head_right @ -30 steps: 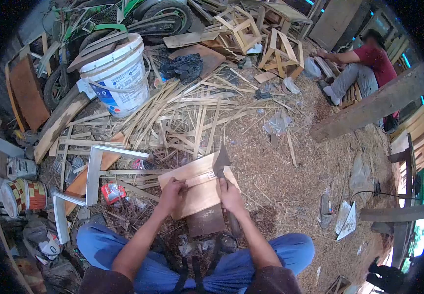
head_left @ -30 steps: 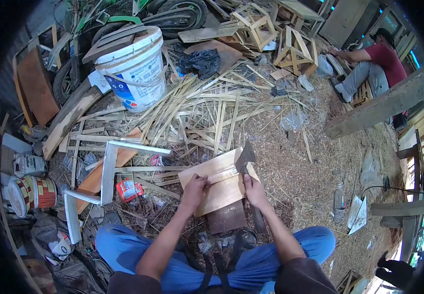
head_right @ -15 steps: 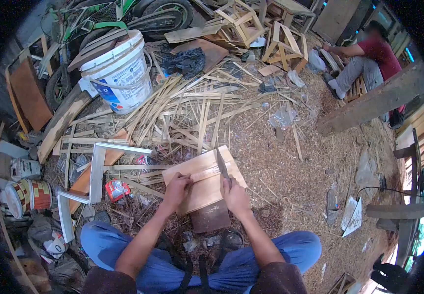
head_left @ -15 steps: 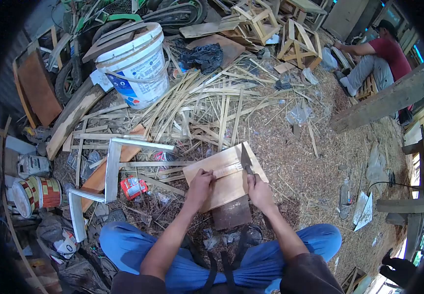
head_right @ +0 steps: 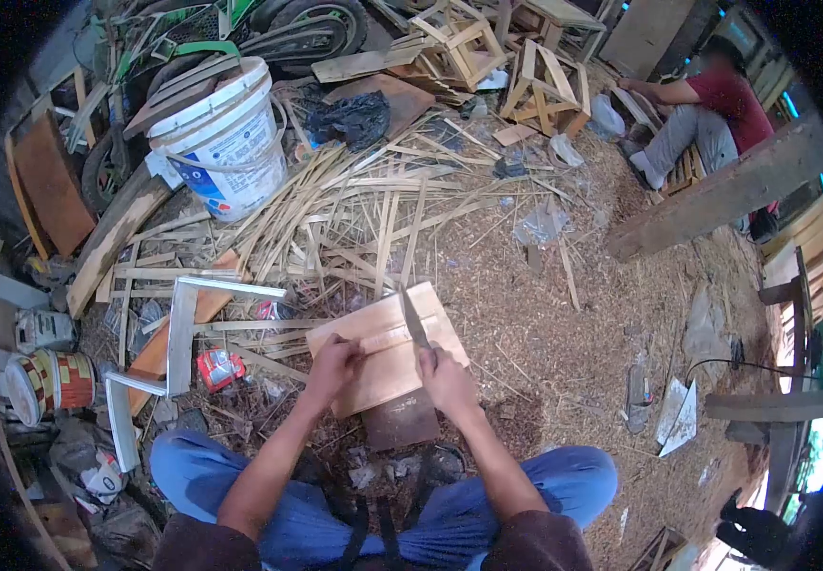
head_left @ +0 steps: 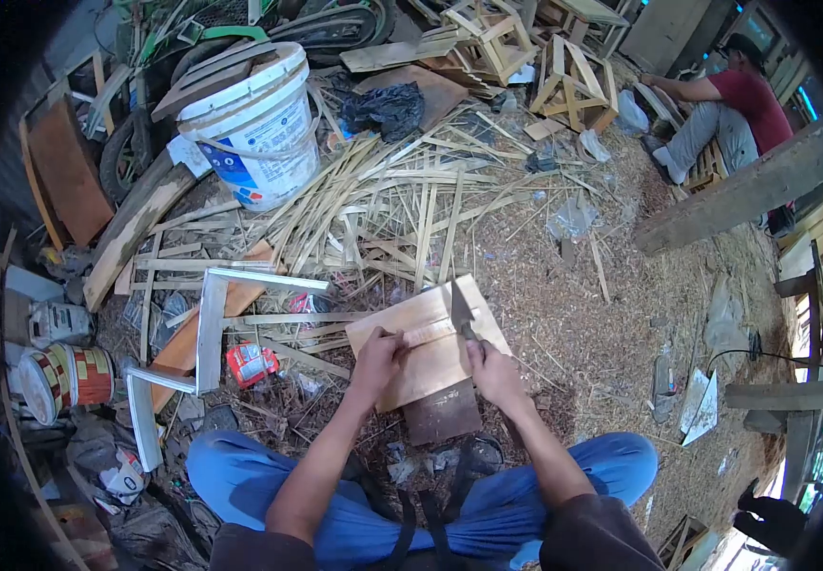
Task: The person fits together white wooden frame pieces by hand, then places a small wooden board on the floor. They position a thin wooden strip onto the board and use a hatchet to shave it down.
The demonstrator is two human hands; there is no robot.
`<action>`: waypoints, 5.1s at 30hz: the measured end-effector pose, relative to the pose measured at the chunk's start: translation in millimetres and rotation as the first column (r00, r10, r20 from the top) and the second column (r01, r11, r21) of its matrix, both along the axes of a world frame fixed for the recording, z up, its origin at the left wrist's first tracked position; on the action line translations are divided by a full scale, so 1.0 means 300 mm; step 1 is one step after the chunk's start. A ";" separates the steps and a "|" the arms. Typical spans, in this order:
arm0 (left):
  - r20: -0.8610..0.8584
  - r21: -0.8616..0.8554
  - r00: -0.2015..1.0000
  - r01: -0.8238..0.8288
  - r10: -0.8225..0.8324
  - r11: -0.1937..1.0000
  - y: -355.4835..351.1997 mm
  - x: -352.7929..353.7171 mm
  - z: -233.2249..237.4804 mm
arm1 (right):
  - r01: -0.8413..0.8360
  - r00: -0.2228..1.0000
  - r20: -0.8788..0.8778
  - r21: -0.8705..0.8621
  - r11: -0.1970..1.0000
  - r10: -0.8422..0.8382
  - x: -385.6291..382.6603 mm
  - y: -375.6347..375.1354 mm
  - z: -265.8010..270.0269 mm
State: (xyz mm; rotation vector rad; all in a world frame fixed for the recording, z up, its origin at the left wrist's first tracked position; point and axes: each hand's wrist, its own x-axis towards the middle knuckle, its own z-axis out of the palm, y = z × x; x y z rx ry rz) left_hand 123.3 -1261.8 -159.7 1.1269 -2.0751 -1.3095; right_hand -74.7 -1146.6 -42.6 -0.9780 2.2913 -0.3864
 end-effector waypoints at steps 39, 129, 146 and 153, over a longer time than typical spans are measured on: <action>0.099 -0.117 0.995 0.021 -0.009 0.993 0.007 -0.003 0.071 | -0.005 1.000 -0.023 -0.131 0.991 0.002 0.035 -0.024 -0.042; 0.407 -0.202 0.911 0.157 -0.063 0.967 0.019 0.180 0.024 | 0.183 0.806 0.565 0.040 0.982 -0.173 0.139 -0.041 -0.044; 0.354 -0.318 0.931 0.208 -0.088 0.925 0.000 0.008 0.076 | 0.292 0.835 0.512 -0.104 0.951 -0.200 -0.108 -0.031 -0.077; 0.373 -0.309 0.926 0.178 -0.054 0.934 -0.021 -0.021 0.029 | -0.036 0.987 -0.158 -0.074 0.997 0.023 -0.135 0.004 -0.095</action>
